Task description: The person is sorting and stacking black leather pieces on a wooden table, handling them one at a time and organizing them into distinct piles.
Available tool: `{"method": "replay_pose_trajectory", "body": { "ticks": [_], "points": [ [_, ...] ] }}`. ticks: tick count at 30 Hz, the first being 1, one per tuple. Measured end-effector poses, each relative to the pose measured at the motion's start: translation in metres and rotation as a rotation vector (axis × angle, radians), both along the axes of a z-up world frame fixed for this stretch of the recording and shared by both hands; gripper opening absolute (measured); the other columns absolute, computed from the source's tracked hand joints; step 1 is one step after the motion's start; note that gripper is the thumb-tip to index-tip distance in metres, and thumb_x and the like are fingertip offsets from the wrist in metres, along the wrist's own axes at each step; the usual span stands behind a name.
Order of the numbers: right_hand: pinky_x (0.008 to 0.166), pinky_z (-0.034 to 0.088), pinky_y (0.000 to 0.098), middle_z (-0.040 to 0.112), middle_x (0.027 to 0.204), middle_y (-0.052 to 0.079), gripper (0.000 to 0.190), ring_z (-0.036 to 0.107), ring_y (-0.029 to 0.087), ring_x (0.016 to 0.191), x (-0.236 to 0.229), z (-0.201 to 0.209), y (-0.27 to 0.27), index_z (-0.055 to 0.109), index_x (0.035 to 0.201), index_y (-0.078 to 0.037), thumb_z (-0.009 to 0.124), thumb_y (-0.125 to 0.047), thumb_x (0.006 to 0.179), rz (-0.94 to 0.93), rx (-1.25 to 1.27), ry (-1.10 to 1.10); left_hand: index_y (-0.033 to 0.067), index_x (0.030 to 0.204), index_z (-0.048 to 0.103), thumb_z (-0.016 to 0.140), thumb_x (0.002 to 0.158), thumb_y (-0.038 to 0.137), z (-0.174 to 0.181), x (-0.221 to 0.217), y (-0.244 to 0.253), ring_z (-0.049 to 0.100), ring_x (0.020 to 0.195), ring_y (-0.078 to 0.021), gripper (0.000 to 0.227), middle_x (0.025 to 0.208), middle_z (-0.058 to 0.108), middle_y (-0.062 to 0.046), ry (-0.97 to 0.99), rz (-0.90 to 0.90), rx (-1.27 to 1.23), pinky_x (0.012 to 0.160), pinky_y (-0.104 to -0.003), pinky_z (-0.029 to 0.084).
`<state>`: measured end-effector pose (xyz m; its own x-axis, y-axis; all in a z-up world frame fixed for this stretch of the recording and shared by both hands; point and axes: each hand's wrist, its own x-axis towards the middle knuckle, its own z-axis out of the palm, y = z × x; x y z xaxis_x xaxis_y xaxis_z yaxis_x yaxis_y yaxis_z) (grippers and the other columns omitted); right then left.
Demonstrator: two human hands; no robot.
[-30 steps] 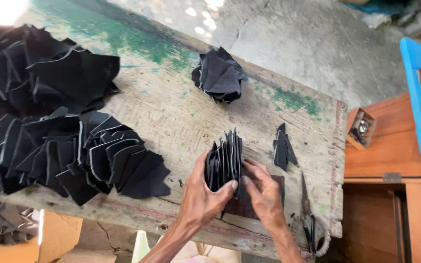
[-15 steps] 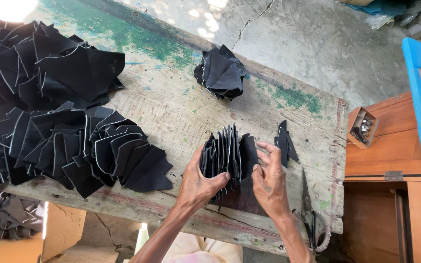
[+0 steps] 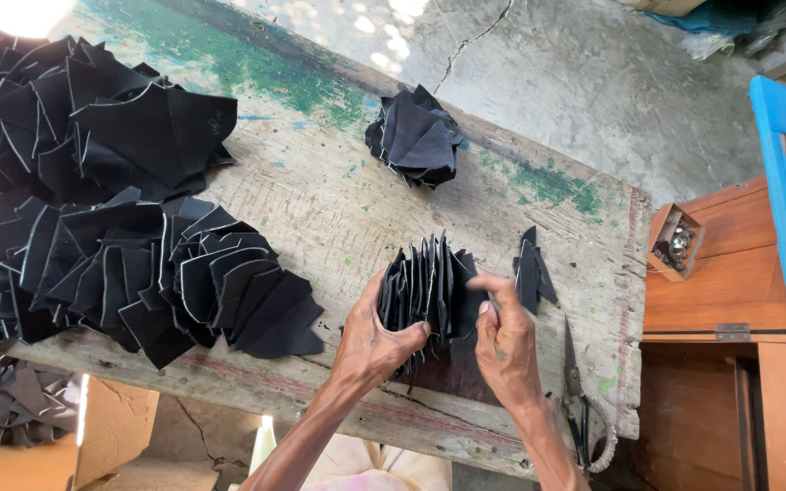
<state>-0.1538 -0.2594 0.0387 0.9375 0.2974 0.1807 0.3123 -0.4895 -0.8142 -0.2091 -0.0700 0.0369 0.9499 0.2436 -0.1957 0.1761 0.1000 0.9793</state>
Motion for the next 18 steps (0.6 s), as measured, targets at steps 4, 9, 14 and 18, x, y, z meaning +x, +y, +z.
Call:
{"method": "replay_pose_trajectory", "body": {
  "ticks": [4, 9, 14, 18],
  "points": [
    [0.05, 0.038, 0.0287, 0.064, 0.072, 0.009, 0.023, 0.046, 0.009, 0.056, -0.002, 0.0033, 0.0048, 0.07, 0.118, -0.006, 0.067, -0.013, 0.097, -0.105, -0.206, 0.238, 0.0046, 0.144, 0.05, 0.076, 0.068, 0.013, -0.0014, -0.0014, -0.0004, 0.068, 0.111, -0.0205, 0.081, 0.122, 0.072, -0.012, 0.014, 0.003, -0.058, 0.099, -0.033, 0.052],
    [0.05, 0.043, 0.0231, 0.062, 0.08, 0.007, 0.019, 0.053, 0.005, 0.061, -0.0049, 0.0067, 0.0058, 0.052, 0.117, -0.002, 0.059, -0.004, 0.099, -0.077, -0.031, 0.144, 0.003, 0.143, 0.05, 0.077, 0.069, 0.012, -0.0058, -0.0002, -0.0032, 0.067, 0.116, -0.0201, 0.08, 0.126, 0.071, -0.012, -0.054, 0.003, 0.002, 0.103, -0.033, 0.049],
    [0.071, 0.051, 0.0219, 0.062, 0.124, 0.004, 0.022, 0.062, 0.004, 0.091, -0.0049, 0.0083, 0.0074, 0.041, 0.123, -0.002, 0.05, 0.0, 0.102, 0.035, 0.072, -0.028, 0.0042, 0.144, 0.049, 0.078, 0.069, 0.013, -0.0039, 0.0006, -0.0058, 0.067, 0.115, -0.0202, 0.08, 0.125, 0.071, -0.012, -0.017, 0.011, 0.0, 0.102, -0.032, 0.05],
    [0.075, 0.046, 0.0315, 0.06, 0.11, 0.012, 0.028, 0.058, 0.015, 0.086, -0.0065, 0.0059, 0.0033, 0.046, 0.128, 0.0, 0.05, -0.001, 0.1, -0.005, -0.137, -0.196, 0.005, 0.144, 0.049, 0.078, 0.069, 0.014, -0.0014, 0.0009, -0.0054, 0.068, 0.113, -0.0197, 0.081, 0.123, 0.072, -0.011, 0.024, 0.001, 0.003, 0.101, -0.032, 0.05]
  ]
}}
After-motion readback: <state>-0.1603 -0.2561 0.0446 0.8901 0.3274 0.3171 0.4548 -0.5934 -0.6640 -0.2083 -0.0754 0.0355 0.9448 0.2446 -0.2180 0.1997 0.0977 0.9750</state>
